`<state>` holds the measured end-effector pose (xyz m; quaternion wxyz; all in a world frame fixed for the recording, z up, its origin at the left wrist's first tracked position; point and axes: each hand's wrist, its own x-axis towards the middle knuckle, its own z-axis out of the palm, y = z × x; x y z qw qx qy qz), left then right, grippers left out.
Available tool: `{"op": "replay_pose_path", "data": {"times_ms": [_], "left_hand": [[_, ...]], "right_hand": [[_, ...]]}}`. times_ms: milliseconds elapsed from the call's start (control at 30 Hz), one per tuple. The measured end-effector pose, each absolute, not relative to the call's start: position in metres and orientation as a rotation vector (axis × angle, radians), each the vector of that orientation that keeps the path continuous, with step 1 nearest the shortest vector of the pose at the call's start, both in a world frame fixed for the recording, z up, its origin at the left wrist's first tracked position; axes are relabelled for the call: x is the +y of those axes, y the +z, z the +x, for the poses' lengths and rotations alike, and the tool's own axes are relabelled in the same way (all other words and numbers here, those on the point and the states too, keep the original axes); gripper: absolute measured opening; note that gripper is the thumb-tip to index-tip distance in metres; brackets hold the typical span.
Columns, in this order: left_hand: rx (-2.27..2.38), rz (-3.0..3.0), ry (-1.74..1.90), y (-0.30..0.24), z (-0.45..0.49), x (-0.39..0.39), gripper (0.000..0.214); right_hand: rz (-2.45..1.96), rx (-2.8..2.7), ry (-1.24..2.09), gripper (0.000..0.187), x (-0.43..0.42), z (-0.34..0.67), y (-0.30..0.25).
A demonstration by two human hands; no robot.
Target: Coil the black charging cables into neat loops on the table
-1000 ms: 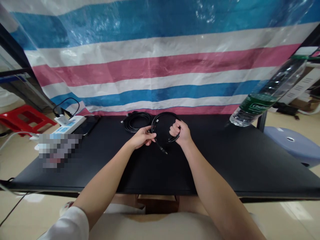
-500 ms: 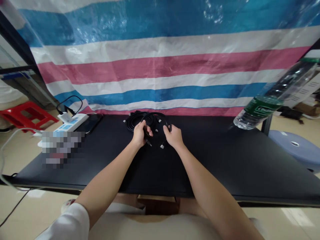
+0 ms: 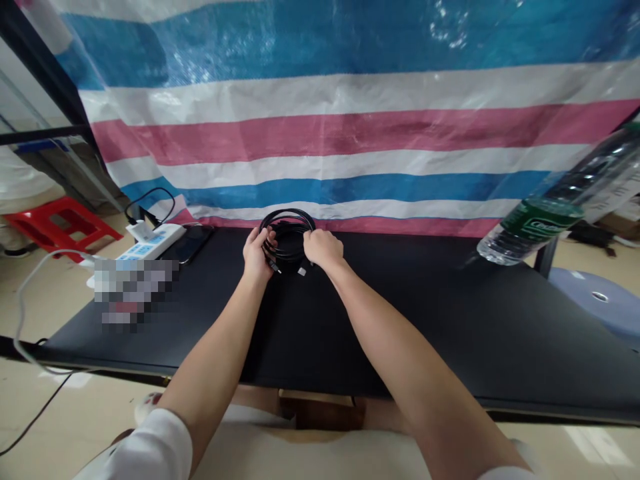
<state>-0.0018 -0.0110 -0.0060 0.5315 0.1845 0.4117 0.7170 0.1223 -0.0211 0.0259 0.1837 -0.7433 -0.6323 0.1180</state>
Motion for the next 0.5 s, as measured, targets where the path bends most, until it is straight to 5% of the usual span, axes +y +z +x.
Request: {"op": "replay_pose_path", "data": {"times_ms": [267, 400, 500], "left_hand": [[1.896, 1.223, 1.379, -0.021, -0.008, -0.012, 0.052], [2.017, 1.4, 1.118, -0.023, -0.003, -0.017, 0.052], [1.999, 1.495, 1.083, -0.024, -0.002, -0.017, 0.052]], "right_hand": [[-2.2, -1.69, 0.495, 0.04, -0.002, 0.101, 0.026], [-2.129, -1.649, 0.25, 0.047, -0.006, 0.108, 0.007], [-1.822, -1.895, 0.017, 0.031, -0.007, 0.117, -0.005]]}}
